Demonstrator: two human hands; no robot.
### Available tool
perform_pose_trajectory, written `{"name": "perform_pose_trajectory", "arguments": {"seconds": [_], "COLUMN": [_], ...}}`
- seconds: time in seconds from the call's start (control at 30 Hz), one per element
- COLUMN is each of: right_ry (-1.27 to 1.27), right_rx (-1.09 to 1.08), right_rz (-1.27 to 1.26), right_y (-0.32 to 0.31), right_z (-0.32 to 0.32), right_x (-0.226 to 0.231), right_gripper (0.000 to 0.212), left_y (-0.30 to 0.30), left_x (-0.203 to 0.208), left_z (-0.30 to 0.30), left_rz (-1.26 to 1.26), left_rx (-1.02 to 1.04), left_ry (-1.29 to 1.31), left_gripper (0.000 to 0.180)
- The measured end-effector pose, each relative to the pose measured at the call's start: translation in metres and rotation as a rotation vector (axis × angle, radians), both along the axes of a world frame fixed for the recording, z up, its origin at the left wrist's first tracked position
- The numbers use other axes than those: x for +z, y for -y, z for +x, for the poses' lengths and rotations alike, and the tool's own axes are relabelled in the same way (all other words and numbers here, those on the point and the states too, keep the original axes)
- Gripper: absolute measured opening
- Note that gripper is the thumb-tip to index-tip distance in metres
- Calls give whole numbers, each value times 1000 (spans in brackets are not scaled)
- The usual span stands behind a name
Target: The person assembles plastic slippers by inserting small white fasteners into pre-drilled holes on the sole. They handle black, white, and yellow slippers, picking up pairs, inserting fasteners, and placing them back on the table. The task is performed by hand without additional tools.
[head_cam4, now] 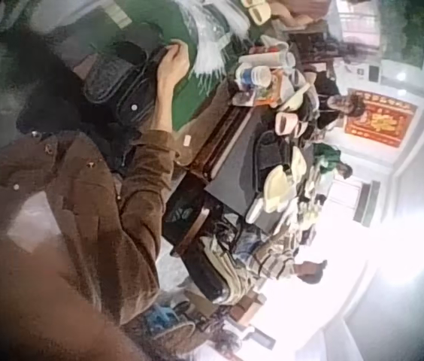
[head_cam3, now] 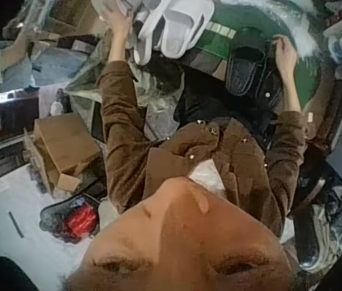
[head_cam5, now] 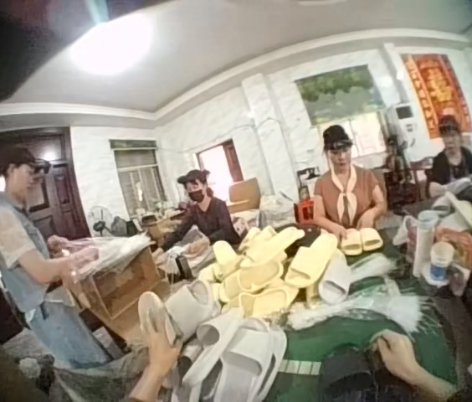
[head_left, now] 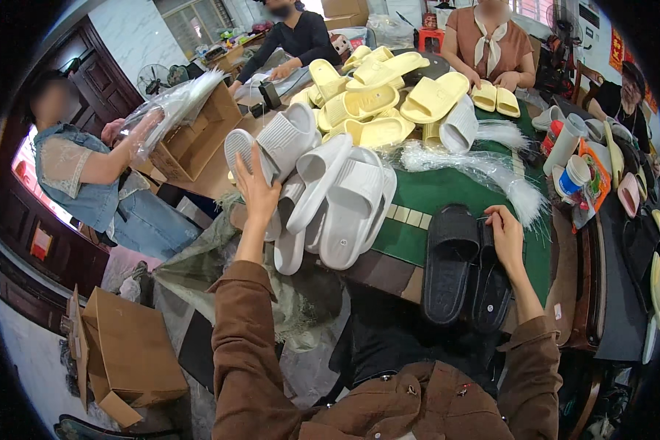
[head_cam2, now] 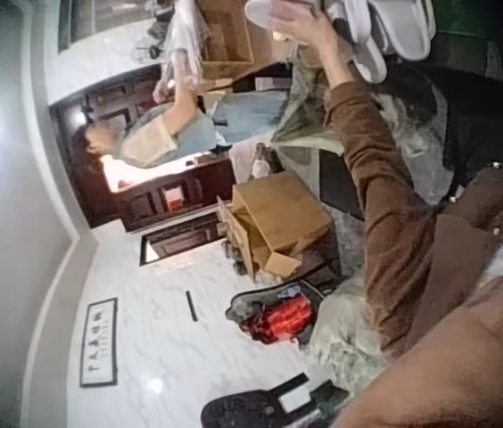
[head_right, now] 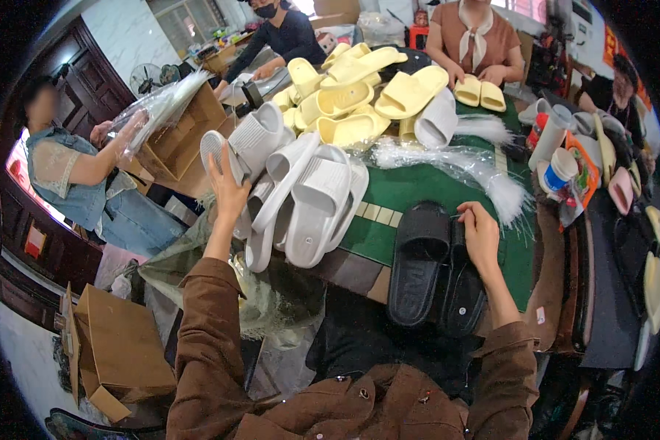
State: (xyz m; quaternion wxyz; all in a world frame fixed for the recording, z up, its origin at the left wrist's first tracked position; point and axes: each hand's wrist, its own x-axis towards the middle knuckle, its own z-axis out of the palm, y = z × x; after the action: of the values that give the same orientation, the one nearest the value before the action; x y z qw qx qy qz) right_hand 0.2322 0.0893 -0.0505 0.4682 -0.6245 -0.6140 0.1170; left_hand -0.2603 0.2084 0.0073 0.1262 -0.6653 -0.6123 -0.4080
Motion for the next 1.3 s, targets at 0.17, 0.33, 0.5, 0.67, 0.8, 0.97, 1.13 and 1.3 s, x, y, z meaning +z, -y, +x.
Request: {"name": "perform_pose_trajectory", "arguments": {"seconds": [0.17,0.33,0.5,0.67,0.8,0.97,1.13,1.3], "right_ry": [7,17,-2,12,11,-5,17,10], "right_rx": [-15,-22,-3,-29,-29,-18,-25,-18], "right_rz": [-8,-11,1,2,-35,-2,-6,2], "right_y": [1,2,2,1,1,0,2,-1], "right_z": [-3,-2,-6,-2,-5,-3,-1,-5], "right_x": [3,5,4,2,6,2,4,1], "right_gripper": [17,17,17,17,17,17,17,18], "left_y": [7,3,-9,2,7,-21,-58,-63], "left_x": [4,55,85,105,119,117,64,15], "left_z": [-16,-33,-80,-81,-66,-56,-79,-114], "left_rz": [-14,191,-5,37,453,436,84,266], "left_rx": [-99,-116,-78,159,263,429,464,657], "left_ry": [77,128,71,-405,-856,-546,22,-9], "left_gripper": [93,79,64,50,51,48,53,43]}}
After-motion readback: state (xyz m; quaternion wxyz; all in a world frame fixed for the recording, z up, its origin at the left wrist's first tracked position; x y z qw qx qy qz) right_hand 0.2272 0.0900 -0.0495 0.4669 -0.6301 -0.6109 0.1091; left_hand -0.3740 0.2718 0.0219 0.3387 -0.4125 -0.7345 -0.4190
